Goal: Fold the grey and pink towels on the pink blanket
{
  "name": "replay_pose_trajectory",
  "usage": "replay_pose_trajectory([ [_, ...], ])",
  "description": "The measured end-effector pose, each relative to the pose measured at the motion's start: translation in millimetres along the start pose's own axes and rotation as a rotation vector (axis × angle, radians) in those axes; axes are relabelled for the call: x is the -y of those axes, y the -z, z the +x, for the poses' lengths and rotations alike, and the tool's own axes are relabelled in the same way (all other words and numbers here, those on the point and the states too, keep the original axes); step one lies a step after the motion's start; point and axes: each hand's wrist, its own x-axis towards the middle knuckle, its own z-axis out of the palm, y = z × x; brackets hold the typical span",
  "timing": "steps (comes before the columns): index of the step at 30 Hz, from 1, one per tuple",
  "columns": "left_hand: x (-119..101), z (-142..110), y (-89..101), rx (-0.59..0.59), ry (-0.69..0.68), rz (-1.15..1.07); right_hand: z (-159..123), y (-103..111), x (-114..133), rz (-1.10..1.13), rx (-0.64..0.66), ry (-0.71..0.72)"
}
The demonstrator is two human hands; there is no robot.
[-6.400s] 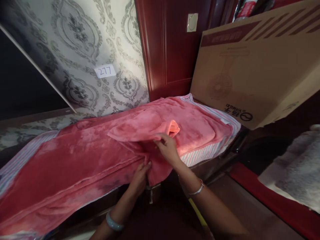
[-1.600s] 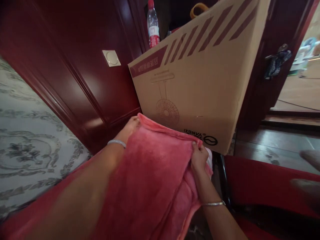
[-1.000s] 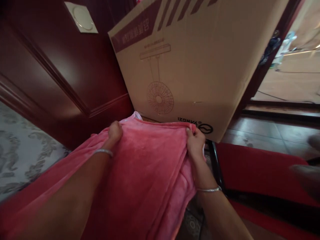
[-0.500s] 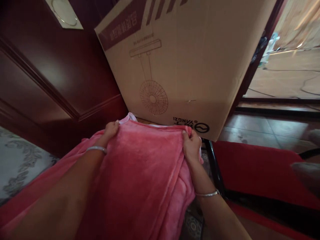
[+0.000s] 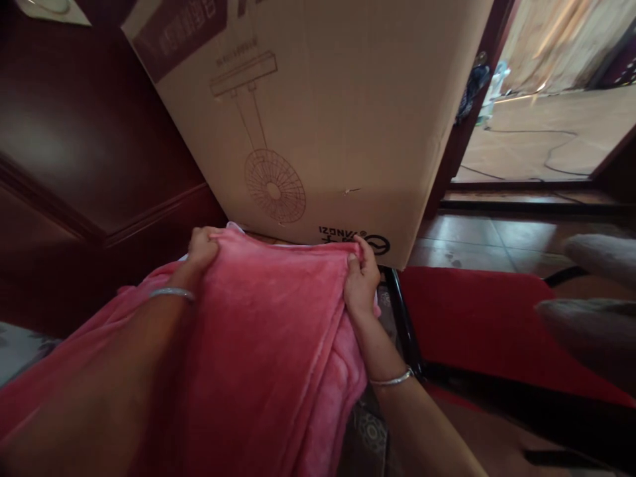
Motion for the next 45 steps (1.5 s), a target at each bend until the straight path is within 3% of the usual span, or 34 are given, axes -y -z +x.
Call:
replay_pose_trajectory([
  [3, 5, -5, -9.7, -0.095, -0.072, 0.203, 0, 0, -3, -0.060, -0.065, -0.004],
  [7, 7, -10, -18.8, -0.013, -0.079, 0.294, 0, 0, -4, -0.114, -0.074, -0.031],
  [12, -23, -37, -9.5, -0.046, -0.176, 0.349, 0, -1, -3, -0.158, -0.056, -0.055],
  [15, -54, -93, -4.8, 0.094, -0.341, 0.330, 1, -2, -3, -0.175, -0.073, -0.060],
  [18, -84, -174, -2.1, 0.309, -0.570, 0.159, 2, -2, -4, -0.194, -0.082, -0.043],
  [21, -102, -243, -3.3, 0.472, -0.616, 0.162, 3, -3, -5, -0.196, -0.071, -0.053],
  [23, -104, -269, -8.6, 0.530, -0.568, 0.252, 3, -3, -4, -0.200, -0.070, -0.075],
  [28, -100, -283, -23.3, 0.526, -0.551, 0.380, 3, -4, -1, -0.176, -0.083, -0.088],
  [37, -118, -310, -25.2, 0.504, -0.487, 0.315, 6, -1, -6, -0.214, -0.143, -0.125],
  [41, -111, -323, -13.4, 0.431, -0.475, 0.268, 5, -1, -3, -0.235, -0.144, -0.150],
  [45, -93, -353, 18.5, 0.339, -0.484, 0.294, 3, 0, 2, -0.253, -0.126, -0.195],
])
